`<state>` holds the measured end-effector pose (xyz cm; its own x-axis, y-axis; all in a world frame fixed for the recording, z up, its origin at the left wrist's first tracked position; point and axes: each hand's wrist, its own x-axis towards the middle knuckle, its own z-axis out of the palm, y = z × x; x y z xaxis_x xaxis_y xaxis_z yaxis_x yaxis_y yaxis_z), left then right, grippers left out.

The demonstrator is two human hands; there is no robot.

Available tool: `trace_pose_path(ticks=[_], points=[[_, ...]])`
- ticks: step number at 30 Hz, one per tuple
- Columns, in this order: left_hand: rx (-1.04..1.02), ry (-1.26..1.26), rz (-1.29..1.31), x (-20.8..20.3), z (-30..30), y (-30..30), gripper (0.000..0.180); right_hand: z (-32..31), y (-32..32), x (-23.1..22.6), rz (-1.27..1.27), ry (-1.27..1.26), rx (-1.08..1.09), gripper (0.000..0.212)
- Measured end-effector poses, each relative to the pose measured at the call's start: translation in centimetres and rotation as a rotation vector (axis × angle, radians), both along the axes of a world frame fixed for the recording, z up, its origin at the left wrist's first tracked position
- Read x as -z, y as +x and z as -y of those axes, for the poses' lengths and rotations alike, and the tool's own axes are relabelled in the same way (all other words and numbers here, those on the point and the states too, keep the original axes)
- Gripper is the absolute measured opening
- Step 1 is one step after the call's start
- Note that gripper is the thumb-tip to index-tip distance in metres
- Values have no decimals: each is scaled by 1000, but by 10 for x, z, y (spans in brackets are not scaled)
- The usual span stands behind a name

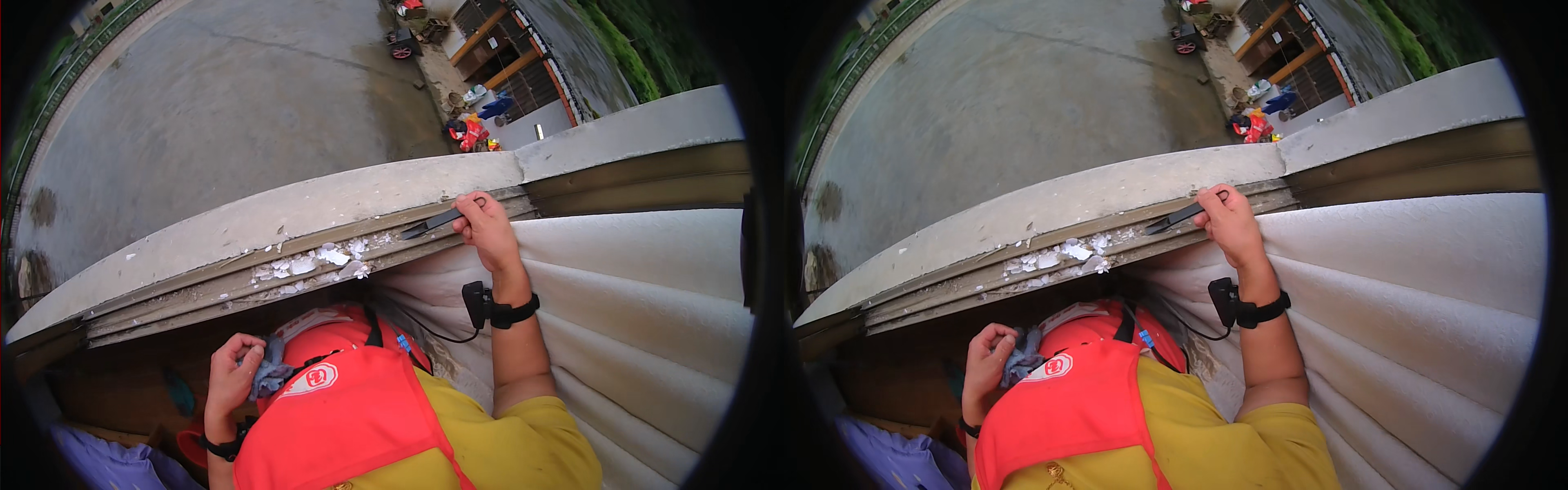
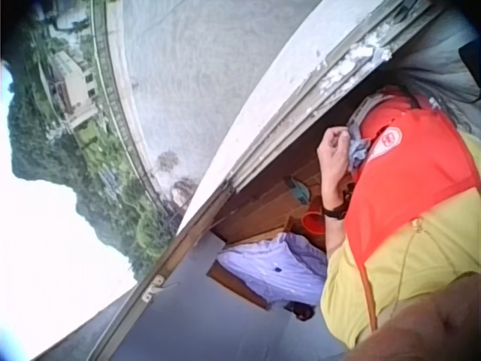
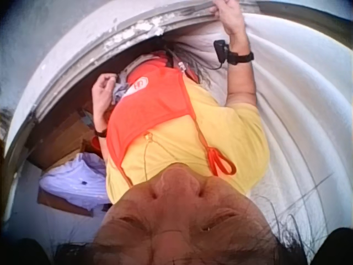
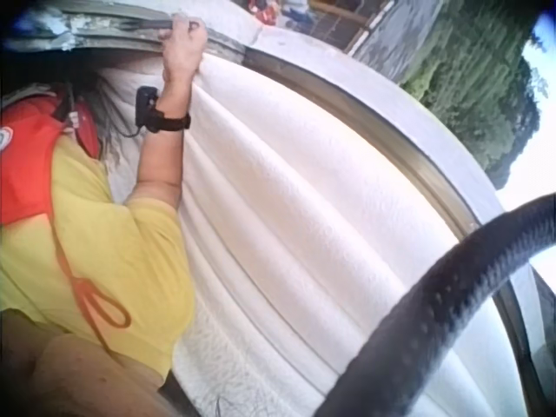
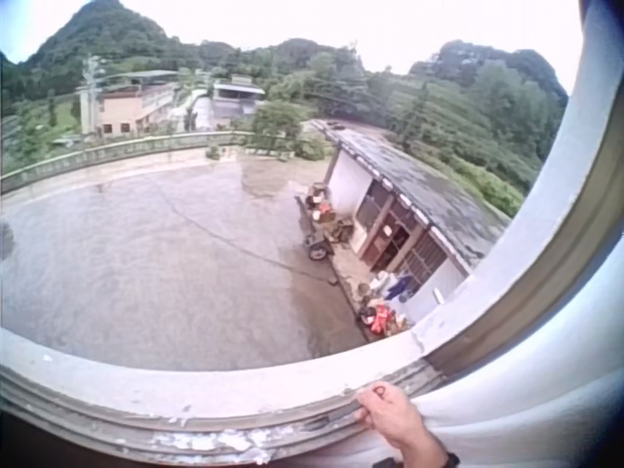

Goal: The person scrapes white debris from a window track and frame using a utility knife. They also use a blue cloth to wipe the frame and the window glass while the window is partially open.

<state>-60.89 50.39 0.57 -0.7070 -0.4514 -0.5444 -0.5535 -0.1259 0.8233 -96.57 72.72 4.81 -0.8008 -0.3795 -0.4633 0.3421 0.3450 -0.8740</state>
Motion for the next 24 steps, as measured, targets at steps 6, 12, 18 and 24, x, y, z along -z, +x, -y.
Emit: trace_pose_path(ticks=[6, 12, 18, 24], points=[[0, -26, -13, -6, 0, -1, 11, 8, 7, -1, 19, -63, -28, 15], [-40, -21, -52, -16, 1, -1, 11, -8, 1, -6, 7, -36, -77, 14], [-8, -27, -45, -18, 0, -3, 11, 3, 13, -1, -47, -77, -82, 14], [-10, -43, -48, -16, 0, -1, 12, -3, 11, -10, -189, -14, -111, 17]])
